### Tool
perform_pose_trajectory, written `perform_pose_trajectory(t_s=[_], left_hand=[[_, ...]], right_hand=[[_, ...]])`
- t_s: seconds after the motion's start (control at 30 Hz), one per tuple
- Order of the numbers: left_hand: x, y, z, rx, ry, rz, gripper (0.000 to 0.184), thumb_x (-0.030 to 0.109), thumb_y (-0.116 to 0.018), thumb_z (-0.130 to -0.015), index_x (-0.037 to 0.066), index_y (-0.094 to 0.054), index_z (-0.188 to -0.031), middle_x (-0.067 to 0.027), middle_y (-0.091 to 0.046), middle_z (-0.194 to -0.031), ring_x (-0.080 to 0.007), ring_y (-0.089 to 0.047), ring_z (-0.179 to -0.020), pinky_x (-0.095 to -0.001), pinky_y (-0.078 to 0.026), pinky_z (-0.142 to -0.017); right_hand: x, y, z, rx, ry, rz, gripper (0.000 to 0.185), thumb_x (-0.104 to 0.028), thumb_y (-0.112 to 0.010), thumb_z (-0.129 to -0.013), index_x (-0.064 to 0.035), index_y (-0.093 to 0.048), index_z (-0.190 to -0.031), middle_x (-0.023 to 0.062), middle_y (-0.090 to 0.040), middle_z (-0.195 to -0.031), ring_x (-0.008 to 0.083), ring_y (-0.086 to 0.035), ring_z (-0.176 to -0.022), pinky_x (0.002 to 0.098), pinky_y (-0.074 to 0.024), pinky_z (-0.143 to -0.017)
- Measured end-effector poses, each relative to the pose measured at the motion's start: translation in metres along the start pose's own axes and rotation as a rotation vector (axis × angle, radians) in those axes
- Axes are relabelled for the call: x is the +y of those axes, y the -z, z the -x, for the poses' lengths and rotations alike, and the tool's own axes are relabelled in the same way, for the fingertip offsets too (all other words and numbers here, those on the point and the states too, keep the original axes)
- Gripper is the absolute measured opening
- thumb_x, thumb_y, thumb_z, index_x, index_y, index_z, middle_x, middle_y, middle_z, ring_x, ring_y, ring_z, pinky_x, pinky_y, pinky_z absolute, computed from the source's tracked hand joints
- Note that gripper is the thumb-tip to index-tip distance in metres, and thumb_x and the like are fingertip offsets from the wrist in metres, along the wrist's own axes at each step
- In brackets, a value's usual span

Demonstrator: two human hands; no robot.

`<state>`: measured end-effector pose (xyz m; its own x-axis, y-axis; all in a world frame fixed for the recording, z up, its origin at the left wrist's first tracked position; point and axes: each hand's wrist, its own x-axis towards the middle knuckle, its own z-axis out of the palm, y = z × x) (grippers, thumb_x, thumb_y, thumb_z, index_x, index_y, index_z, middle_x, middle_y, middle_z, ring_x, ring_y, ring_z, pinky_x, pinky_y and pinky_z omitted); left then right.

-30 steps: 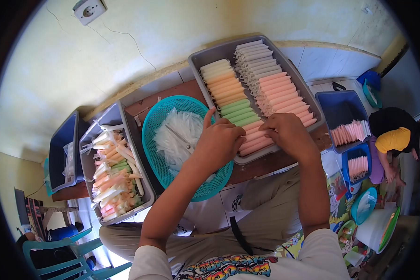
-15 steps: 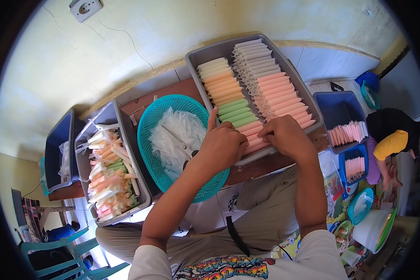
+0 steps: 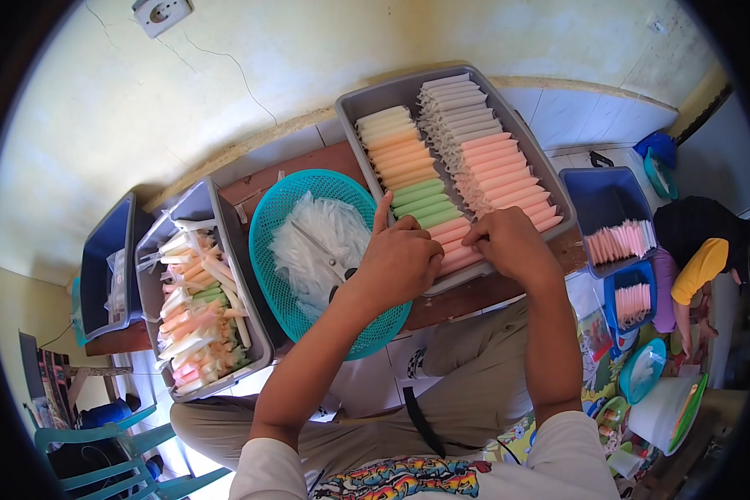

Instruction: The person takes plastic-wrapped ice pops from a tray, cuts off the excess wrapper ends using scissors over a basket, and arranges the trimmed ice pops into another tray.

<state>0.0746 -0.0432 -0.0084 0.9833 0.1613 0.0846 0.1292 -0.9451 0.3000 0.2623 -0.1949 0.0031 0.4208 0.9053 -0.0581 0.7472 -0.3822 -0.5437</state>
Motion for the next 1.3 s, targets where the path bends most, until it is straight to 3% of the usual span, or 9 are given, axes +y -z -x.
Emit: perform_pose_trajectory(t_s=[0.5, 0.67, 0.73, 0.97, 1.03, 1.3], left_hand=[[-0.002, -0.008, 0.002, 0.121, -0.009, 0.062, 0.017, 0.018, -0.071, -0.096, 0.016, -0.087, -0.102, -0.0038, -0.079, -0.094, -0.0229, -0.069, -0.114, -0.0647, -0.011, -0.137], [-0.005, -0.012, 0.003, 0.209, -0.015, 0.16, 0.019, 0.016, -0.072, -0.096, 0.013, -0.083, -0.111, -0.0056, -0.077, -0.107, -0.0252, -0.068, -0.12, -0.0637, -0.014, -0.136], [-0.006, -0.01, 0.006, 0.255, -0.01, 0.179, 0.021, 0.014, -0.073, -0.096, 0.012, -0.081, -0.115, -0.0061, -0.076, -0.112, -0.026, -0.066, -0.124, -0.0627, -0.017, -0.135], [-0.013, 0.011, 0.032, 0.437, 0.039, 0.232, 0.029, 0.011, -0.076, -0.097, 0.012, -0.077, -0.126, -0.0078, -0.072, -0.127, -0.028, -0.061, -0.137, -0.0589, -0.025, -0.131], [-0.018, 0.016, 0.043, 0.481, 0.053, 0.211, 0.028, 0.011, -0.077, -0.097, 0.012, -0.077, -0.126, -0.008, -0.073, -0.126, -0.0282, -0.062, -0.136, -0.0587, -0.026, -0.131], [-0.037, 0.046, 0.098, 0.665, 0.161, 0.15, 0.029, 0.011, -0.077, -0.097, 0.012, -0.077, -0.126, -0.0098, -0.076, -0.122, -0.0309, -0.068, -0.125, -0.0557, -0.034, -0.127]], right_hand=[[-0.004, 0.001, 0.003, 0.066, 0.006, -0.011, 0.019, -0.002, -0.08, -0.085, 0.0006, -0.086, -0.103, 0.0226, -0.082, -0.097, 0.0348, -0.08, -0.089, 0.0414, -0.062, -0.085], [-0.015, 0.006, 0.006, 0.069, 0.007, -0.022, 0.025, -0.005, -0.083, -0.087, -0.0005, -0.085, -0.111, 0.0235, -0.081, -0.101, 0.0366, -0.079, -0.091, 0.0433, -0.0616, -0.087], [-0.02, 0.007, 0.007, 0.133, 0.062, -0.004, 0.027, -0.011, -0.083, -0.089, -0.0018, -0.085, -0.114, 0.0216, -0.081, -0.107, 0.0396, -0.077, -0.103, 0.0479, -0.0592, -0.097], [-0.038, -0.003, -0.003, 0.279, 0.271, -0.093, 0.034, -0.012, -0.083, -0.091, -0.0045, -0.08, -0.124, 0.0203, -0.079, -0.119, 0.0402, -0.075, -0.111, 0.0484, -0.0586, -0.099], [-0.054, -0.004, -0.004, 0.353, 0.418, -0.073, 0.041, -0.009, -0.084, -0.091, -0.0044, -0.078, -0.132, 0.0182, -0.079, -0.123, 0.039, -0.077, -0.109, 0.0456, -0.0604, -0.096], [-0.116, -0.028, -0.003, 0.378, 0.557, -0.098, 0.042, -0.008, -0.081, -0.093, -0.0078, -0.075, -0.135, 0.0181, -0.078, -0.124, 0.039, -0.075, -0.112, 0.0468, -0.061, -0.096]])
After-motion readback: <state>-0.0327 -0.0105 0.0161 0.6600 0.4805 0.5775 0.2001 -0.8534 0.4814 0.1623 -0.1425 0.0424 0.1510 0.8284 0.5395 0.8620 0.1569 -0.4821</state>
